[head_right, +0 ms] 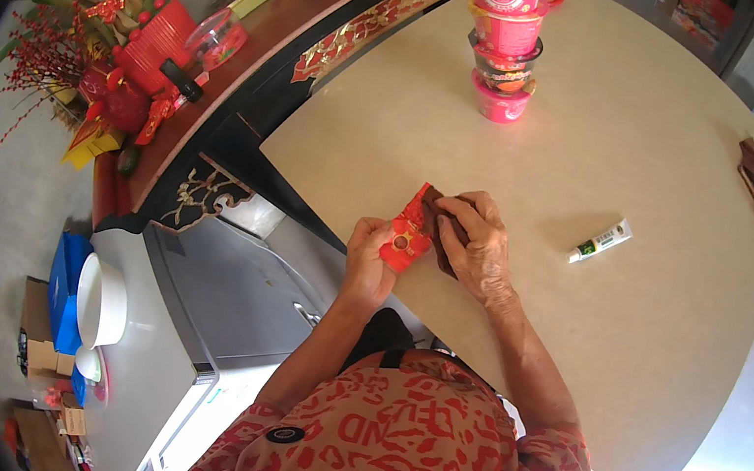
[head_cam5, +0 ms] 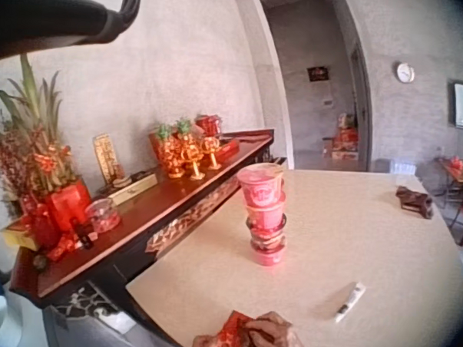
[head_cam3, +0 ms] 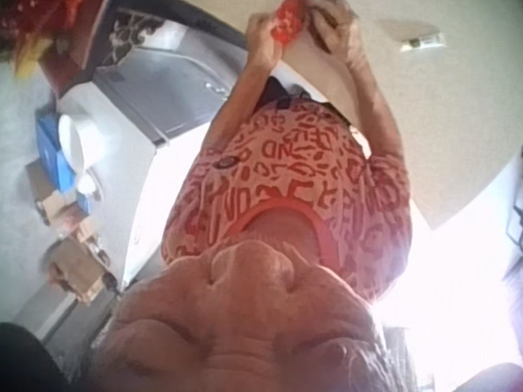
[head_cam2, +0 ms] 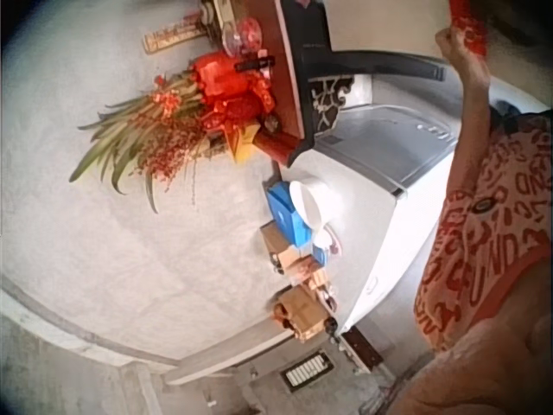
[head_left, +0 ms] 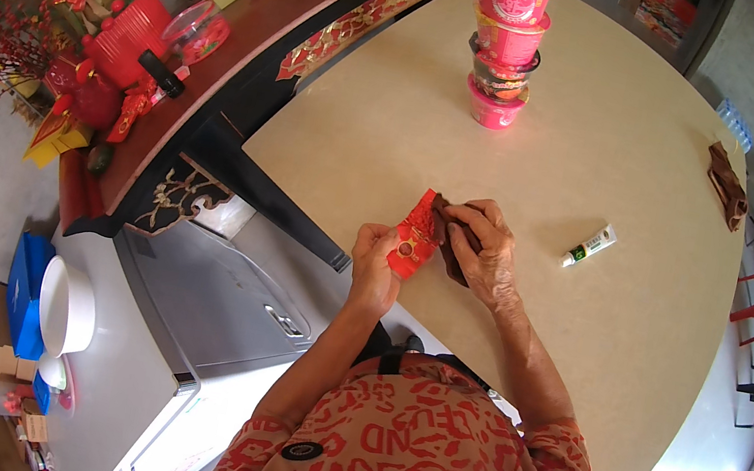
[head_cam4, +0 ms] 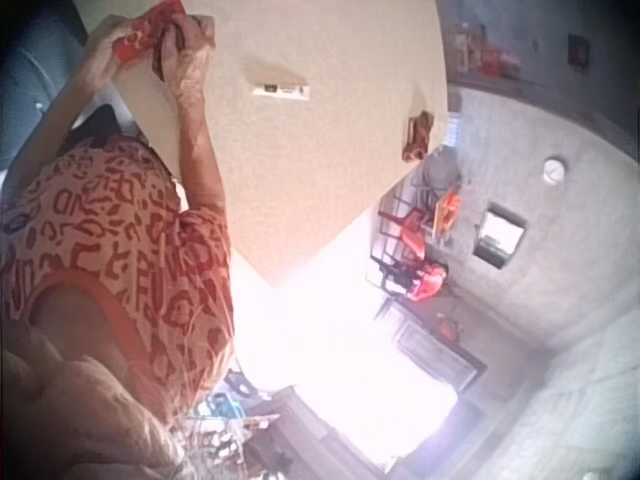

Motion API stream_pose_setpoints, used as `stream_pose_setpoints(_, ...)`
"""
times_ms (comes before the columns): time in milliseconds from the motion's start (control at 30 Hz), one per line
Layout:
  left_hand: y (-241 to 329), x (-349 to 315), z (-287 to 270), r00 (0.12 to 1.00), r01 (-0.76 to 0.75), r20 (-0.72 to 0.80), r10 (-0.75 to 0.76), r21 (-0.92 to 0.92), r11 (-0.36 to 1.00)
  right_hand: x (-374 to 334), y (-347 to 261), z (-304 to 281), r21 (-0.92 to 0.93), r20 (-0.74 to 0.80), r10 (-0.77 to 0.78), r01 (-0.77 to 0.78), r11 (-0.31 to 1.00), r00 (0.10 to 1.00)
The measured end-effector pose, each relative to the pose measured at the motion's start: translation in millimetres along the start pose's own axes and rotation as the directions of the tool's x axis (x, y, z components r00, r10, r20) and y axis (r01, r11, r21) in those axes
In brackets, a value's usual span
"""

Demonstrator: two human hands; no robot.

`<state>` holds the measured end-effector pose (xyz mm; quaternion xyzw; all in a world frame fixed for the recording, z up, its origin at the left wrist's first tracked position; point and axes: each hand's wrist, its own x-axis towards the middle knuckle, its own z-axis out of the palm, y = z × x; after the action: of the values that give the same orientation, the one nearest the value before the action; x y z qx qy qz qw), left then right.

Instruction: The person wipes a clear plastic container with a brown cloth, then cleans a small pink tube, a black rectangular object, and a green round container. Finally, the person wipes a red paper packet. All items are handled individually and placed on a nearby table.

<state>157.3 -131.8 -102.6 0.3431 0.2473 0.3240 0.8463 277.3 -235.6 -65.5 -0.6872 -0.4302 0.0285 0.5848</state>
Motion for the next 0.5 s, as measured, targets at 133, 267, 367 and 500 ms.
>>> stream_pose_setpoints(133,0.7,-5.9,6.5,0.988,0.104,0.125,-0.092,-0.097,0.99,-5.1,11.5,5.9,-0.255,-0.076,-0.149,0.125,0.959,0.986)
stream_pose_setpoints(267,13.1,-1.7,9.8,0.898,0.368,0.353,-0.263,-0.272,0.889,-1.9,7.7,0.3,-0.323,-0.007,-0.294,0.276,0.905,0.956)
stream_pose_setpoints(367,7.6,4.8,8.8,0.86,0.436,0.393,-0.324,-0.24,0.867,0.1,6.4,-4.1,-0.293,0.058,-0.357,0.358,0.887,0.932)
stream_pose_setpoints(500,4.1,4.5,19.5,0.848,0.445,0.411,-0.336,-0.206,0.872,1.5,0.1,-3.5,-0.337,0.103,-0.41,0.419,0.843,0.906)
